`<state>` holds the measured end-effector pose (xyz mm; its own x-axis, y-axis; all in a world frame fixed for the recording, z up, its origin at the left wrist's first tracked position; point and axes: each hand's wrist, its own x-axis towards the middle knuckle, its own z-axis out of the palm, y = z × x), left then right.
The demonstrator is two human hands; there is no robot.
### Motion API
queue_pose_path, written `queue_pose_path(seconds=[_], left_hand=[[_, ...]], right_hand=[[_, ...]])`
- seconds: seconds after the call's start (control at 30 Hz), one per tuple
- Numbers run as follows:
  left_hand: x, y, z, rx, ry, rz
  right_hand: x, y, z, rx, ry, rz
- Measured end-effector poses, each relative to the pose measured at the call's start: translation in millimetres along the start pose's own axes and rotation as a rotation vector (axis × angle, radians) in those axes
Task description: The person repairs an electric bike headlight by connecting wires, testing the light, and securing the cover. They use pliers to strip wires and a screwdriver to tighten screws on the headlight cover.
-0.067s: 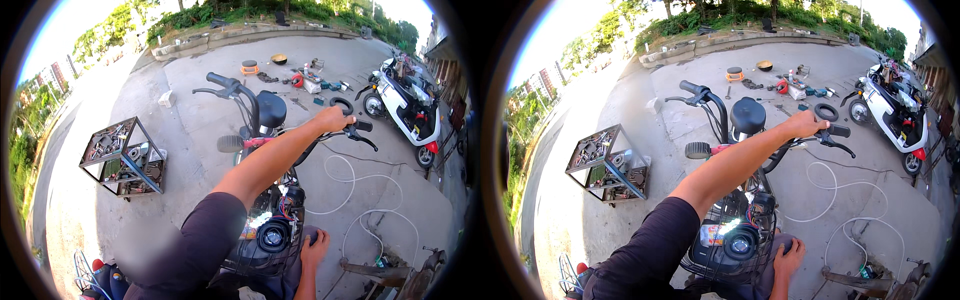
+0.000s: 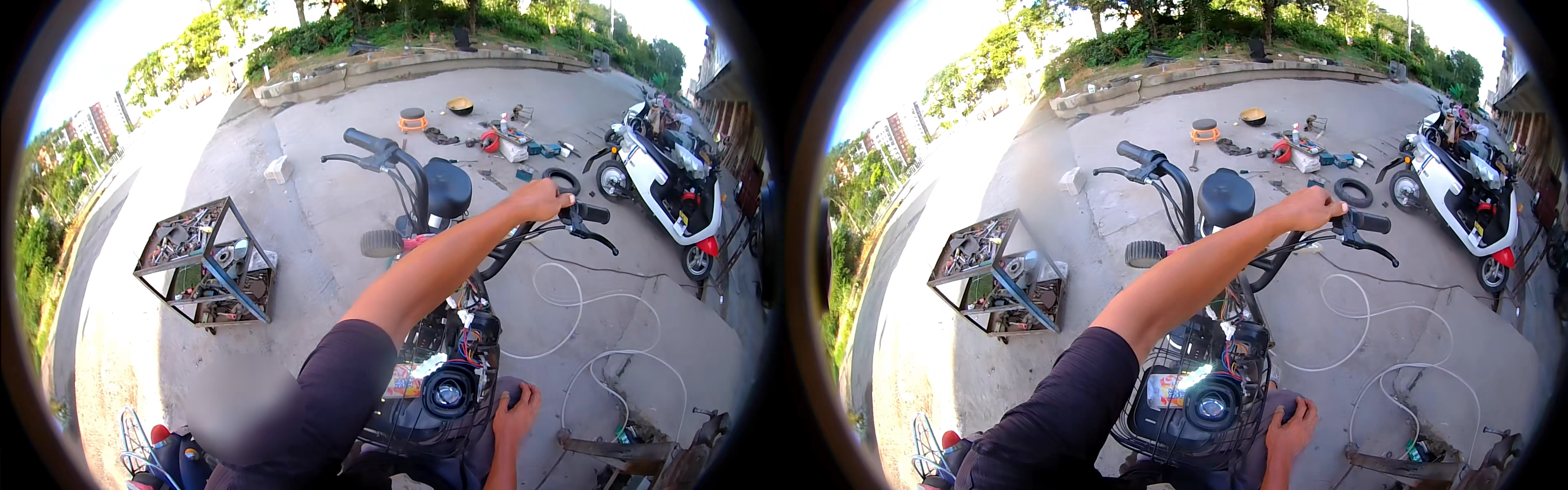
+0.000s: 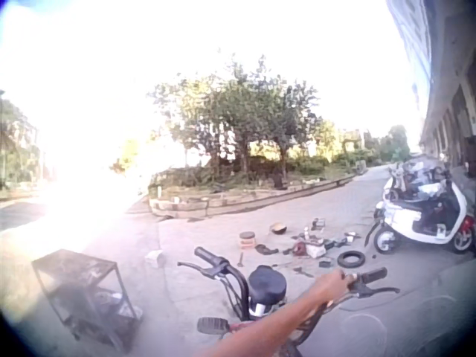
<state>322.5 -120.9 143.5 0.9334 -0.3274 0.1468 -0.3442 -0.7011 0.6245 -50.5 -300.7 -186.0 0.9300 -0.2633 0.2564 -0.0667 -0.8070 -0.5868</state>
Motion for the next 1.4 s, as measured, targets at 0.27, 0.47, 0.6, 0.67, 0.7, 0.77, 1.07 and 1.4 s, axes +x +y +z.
queue_pose_path(seconds=[0.27,0.47,0.6,0.67,0.7,0.77,1.07,1.4], left_hand=[[-47.8,-79.2,-187.3,0.297,0.241,-0.014],[-106.4,-181.5,-274.6,0.371,0.325,-0.387],[-108.6,-198.5,-263.3,0.331,0.326,-0.435],[-108.7,-182.8,-256.7,0.285,0.256,-0.429],[-110.5,-176.0,-257.0,0.327,0.217,-0.435],[-107.8,-171.1,-262.3,0.412,0.142,-0.443],[-91.2,-181.4,-268.6,0.426,-0.020,-0.388],[-104.3,-190.0,-261.0,0.336,0.136,-0.337]], right_hand=[[-2.4,6.7,-9.2,0.037,0.006,0.030],[-1.1,5.9,-1.8,0.028,0.003,-0.003],[0.2,0.3,-5.8,0.005,-0.010,-0.006],[1.3,1.3,-6.6,-0.005,0.000,-0.020],[2.2,0.7,-5.7,0.001,-0.006,-0.014],[3.6,-1.5,-3.2,0.015,-0.016,-0.002],[4.5,-3.6,3.3,-0.012,-0.006,0.007],[1.7,-10.2,6.6,-0.028,-0.011,0.001]])
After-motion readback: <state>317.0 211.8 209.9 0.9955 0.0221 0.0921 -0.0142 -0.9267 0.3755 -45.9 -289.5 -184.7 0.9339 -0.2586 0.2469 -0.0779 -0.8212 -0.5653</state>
